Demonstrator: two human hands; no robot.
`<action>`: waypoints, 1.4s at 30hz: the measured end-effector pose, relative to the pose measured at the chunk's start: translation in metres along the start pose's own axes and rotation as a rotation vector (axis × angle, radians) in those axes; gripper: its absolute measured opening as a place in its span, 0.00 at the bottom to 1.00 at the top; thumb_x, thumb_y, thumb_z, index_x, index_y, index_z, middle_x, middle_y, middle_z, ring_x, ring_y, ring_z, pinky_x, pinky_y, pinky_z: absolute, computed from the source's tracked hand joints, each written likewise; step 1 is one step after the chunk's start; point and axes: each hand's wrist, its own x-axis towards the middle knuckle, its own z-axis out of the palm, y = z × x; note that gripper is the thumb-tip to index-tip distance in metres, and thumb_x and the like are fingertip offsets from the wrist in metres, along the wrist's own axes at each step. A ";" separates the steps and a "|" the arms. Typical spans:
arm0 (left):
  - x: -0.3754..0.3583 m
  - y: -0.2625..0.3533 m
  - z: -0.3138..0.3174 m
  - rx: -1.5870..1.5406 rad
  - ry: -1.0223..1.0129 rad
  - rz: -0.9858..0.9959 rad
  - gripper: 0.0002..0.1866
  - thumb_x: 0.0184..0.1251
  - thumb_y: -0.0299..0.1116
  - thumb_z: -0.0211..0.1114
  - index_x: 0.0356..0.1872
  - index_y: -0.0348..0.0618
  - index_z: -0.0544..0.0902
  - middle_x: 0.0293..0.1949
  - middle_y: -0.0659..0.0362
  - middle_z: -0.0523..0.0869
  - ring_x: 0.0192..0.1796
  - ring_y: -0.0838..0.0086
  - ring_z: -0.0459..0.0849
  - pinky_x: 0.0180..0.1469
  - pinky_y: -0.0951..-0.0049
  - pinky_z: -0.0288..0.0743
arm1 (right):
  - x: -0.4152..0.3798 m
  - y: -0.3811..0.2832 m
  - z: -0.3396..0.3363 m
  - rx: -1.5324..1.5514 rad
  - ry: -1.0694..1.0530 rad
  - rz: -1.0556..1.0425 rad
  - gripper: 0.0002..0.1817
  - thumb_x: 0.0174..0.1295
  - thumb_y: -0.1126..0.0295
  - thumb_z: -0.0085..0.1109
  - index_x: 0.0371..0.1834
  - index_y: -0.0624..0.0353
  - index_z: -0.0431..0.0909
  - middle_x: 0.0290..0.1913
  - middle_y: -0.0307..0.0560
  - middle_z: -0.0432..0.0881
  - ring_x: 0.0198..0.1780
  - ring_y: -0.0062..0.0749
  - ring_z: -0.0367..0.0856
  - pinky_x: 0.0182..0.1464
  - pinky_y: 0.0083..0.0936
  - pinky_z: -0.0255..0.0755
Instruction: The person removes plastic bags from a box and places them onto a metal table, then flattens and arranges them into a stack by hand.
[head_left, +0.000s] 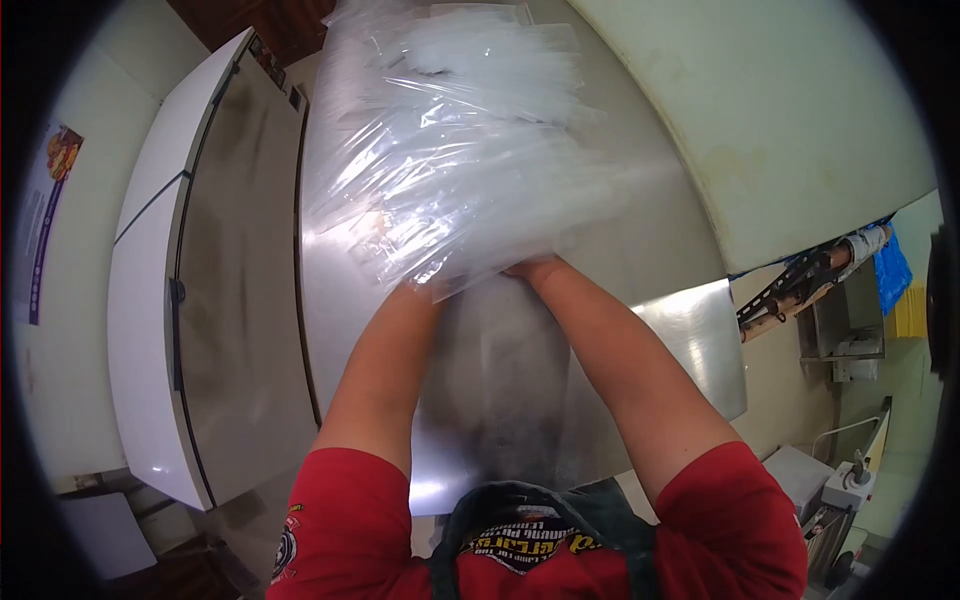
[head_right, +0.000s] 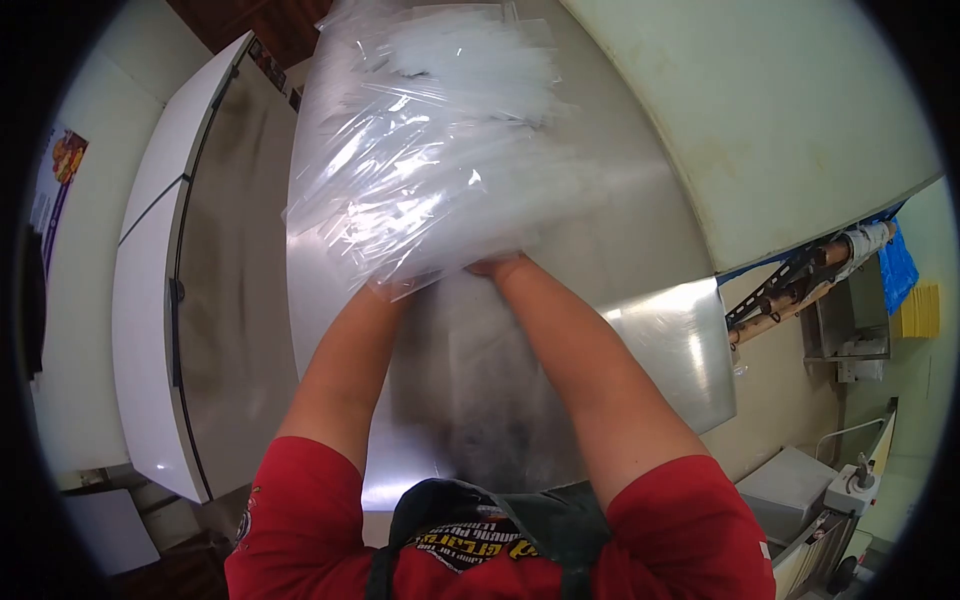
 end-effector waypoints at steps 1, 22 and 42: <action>0.012 -0.002 -0.002 0.004 0.015 0.000 0.27 0.70 0.35 0.52 0.68 0.34 0.72 0.70 0.41 0.72 0.72 0.51 0.69 0.74 0.56 0.62 | 0.009 0.008 0.002 -0.025 0.082 -0.018 0.29 0.68 0.48 0.50 0.66 0.52 0.75 0.71 0.55 0.72 0.72 0.52 0.66 0.74 0.45 0.59; -0.190 0.115 0.065 -0.106 0.105 0.072 0.40 0.72 0.46 0.55 0.73 0.22 0.57 0.76 0.32 0.55 0.80 0.43 0.51 0.80 0.47 0.45 | 0.079 0.017 -0.021 -0.246 0.014 -0.025 0.28 0.72 0.54 0.44 0.70 0.55 0.71 0.72 0.56 0.70 0.74 0.52 0.65 0.75 0.47 0.56; -0.269 0.135 0.041 -0.563 0.388 0.081 0.31 0.73 0.36 0.57 0.71 0.26 0.64 0.68 0.34 0.69 0.71 0.42 0.68 0.75 0.50 0.56 | -0.145 -0.072 0.007 -0.257 0.035 -0.046 0.42 0.69 0.49 0.47 0.78 0.69 0.54 0.81 0.60 0.53 0.82 0.49 0.48 0.80 0.47 0.42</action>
